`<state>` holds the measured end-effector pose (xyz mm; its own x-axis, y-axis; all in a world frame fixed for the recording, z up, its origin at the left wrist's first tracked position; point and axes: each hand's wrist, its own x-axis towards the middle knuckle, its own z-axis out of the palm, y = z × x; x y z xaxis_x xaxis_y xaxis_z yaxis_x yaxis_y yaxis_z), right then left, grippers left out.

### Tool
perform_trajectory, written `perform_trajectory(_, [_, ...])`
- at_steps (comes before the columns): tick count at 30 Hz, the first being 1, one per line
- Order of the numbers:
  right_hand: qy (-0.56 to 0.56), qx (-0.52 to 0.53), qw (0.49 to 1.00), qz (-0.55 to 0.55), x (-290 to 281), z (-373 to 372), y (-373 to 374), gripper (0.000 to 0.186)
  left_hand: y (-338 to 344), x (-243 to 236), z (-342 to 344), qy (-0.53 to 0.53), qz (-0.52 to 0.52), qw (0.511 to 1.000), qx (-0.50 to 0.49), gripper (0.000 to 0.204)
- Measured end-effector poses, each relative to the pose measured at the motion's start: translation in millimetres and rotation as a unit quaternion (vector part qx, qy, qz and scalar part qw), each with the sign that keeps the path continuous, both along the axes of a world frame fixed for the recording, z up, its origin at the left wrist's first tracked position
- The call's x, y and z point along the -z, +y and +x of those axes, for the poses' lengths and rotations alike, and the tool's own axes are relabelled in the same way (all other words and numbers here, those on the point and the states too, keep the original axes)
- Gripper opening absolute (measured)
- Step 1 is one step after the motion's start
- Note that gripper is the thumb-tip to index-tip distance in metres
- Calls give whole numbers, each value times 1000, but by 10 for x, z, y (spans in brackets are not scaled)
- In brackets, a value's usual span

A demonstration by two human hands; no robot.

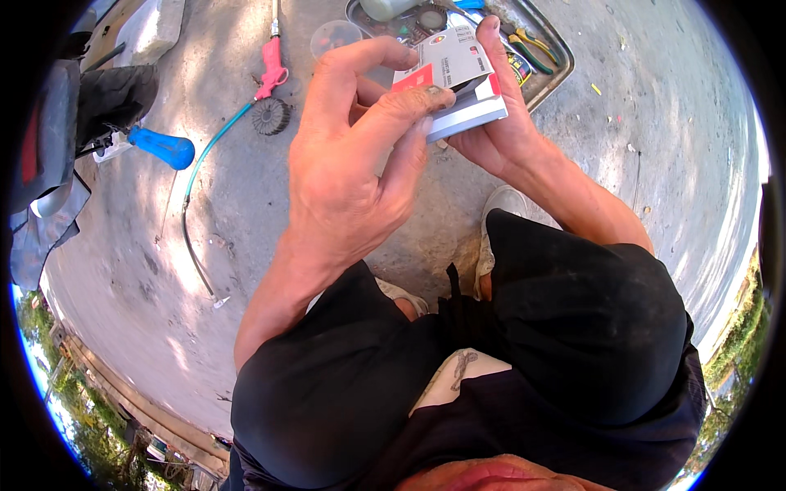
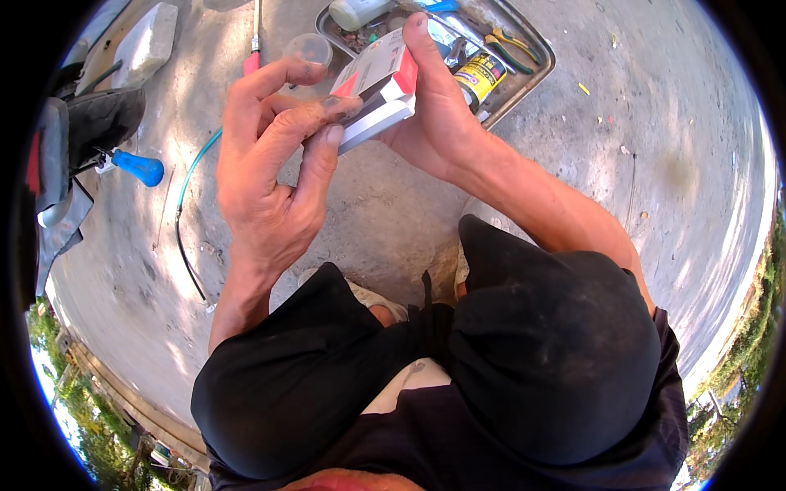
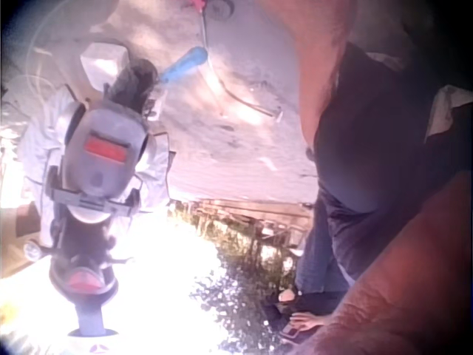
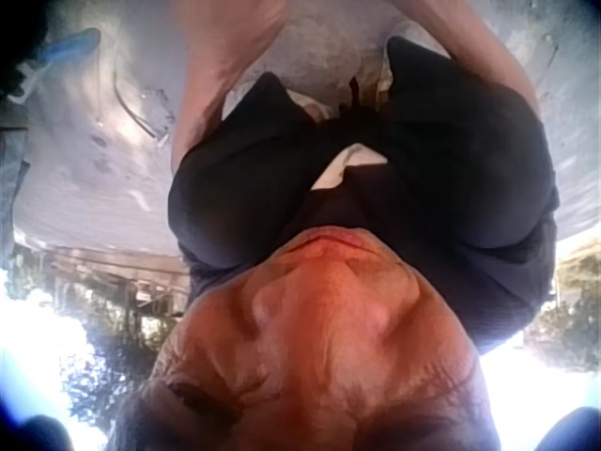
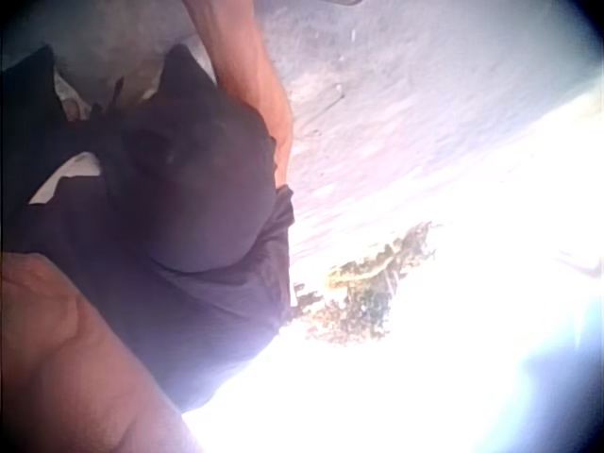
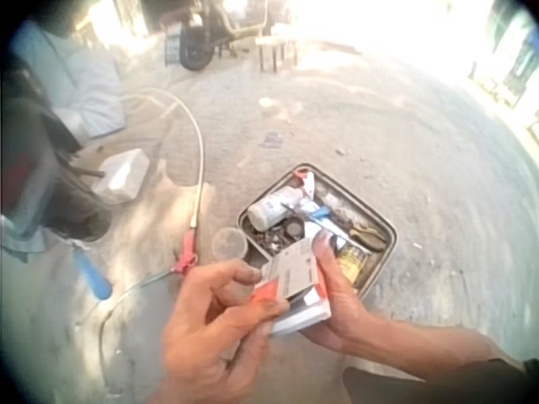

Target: The person works on the rear wheel area of a motorcycle, using a screwdriver to adjust components. They open a small package, extract a thin metal piece, and apply a dark liquid from a bottle onto the wheel hub. The person then uses the screwdriver to manipulate parts near the tire and hub.

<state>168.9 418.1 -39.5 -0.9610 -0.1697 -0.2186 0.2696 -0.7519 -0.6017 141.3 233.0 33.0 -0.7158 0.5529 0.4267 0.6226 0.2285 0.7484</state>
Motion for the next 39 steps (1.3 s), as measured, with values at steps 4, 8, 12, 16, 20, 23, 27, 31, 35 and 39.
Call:
perform_trajectory(4, [-4,25,993,112,-87,-23,64,78,-56,123,19,-16,6,1000,-5,27])
perform_trajectory(8, [141,58,940,306,-214,-25,201,93,-164,339,61,-194,54,979,-42,32])
perform_trajectory(12, [253,101,813,514,-26,25,239,105,-145,385,55,-484,186,855,-27,32])
perform_trajectory(16, [296,109,749,582,31,36,217,105,-94,408,40,-491,224,841,-37,40])
perform_trajectory(20, [292,109,707,635,-86,37,160,101,3,256,36,-352,110,927,-62,50])
perform_trajectory(23, [300,122,695,642,-12,41,179,100,42,239,18,-311,81,944,-79,53])
perform_trajectory(27, [294,125,681,659,19,61,188,101,96,308,95,-253,140,953,-86,46])
perform_trajectory(31, [347,131,609,701,6,46,247,99,15,249,61,-98,-52,991,-70,27])
perform_trajectory(35, [383,128,571,715,38,30,316,96,15,164,24,-124,-74,987,-63,22])
perform_trajectory(39, [423,144,503,740,34,-2,353,95,90,98,24,-153,-135,974,-98,29])
